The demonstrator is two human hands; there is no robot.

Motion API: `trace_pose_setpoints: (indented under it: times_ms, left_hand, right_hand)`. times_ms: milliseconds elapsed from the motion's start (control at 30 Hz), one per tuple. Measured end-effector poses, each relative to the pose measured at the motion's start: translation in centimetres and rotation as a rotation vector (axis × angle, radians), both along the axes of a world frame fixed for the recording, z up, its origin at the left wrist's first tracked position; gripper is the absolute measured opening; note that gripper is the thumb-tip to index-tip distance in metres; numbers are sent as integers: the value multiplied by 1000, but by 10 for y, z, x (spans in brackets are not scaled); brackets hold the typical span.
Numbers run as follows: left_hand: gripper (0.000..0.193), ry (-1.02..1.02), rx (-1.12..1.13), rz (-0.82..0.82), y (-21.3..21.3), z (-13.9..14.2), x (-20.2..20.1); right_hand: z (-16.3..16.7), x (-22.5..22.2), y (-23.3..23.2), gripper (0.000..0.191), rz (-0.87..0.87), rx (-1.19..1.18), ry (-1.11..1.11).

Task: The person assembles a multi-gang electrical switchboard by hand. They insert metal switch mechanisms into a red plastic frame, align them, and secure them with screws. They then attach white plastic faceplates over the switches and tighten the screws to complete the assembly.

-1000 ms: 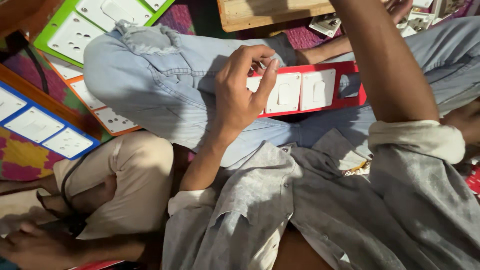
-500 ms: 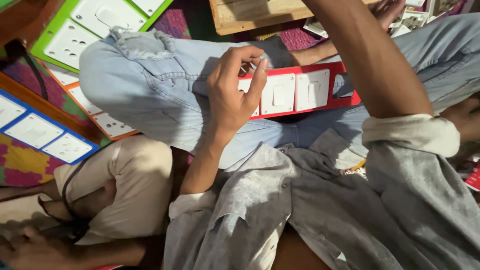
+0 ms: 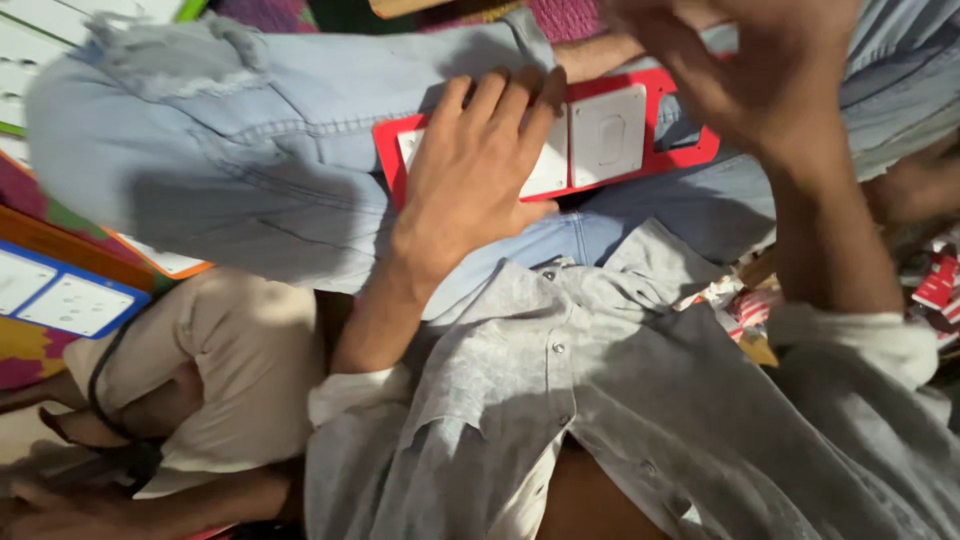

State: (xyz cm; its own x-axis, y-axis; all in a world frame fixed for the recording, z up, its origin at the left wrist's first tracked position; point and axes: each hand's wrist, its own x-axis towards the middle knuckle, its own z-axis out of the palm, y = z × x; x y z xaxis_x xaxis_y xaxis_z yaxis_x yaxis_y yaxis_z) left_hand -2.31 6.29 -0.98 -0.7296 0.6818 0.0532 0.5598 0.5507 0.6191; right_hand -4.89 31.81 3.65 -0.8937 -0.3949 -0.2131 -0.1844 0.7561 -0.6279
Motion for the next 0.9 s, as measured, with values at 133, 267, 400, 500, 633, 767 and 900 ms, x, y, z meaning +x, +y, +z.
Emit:
trace_pose_setpoints:
  times_ms: [133,267,400,500,633,767,900]
  left_hand:
    - [101,73,-108,-2,14,-3,11]
    - [101,24,-49,-4,26,-1,17]
    - [89,45,-17,27,37,5,15]
    - [86,71,-35,41,47,9,11]
    - [88,67,-52,22,51,13,6]
    - [89,50,-80,-12,48,5,-1]
    - [84,39,-61,2,40,6,-14]
  right_hand:
    - [9,40,13,22,-1,-121,122]
    - [-3,49,27,22,-25,-148,197]
    - [-4,35,36,19,-46,-132,203]
    - [-13,14,45,16,-1,-91,143]
    - [-52,-21,56,23,208,41,-90]
    - [-104,-53,47,38,416,6,-51]
    - [-135,-67,29,37,650,391,36]
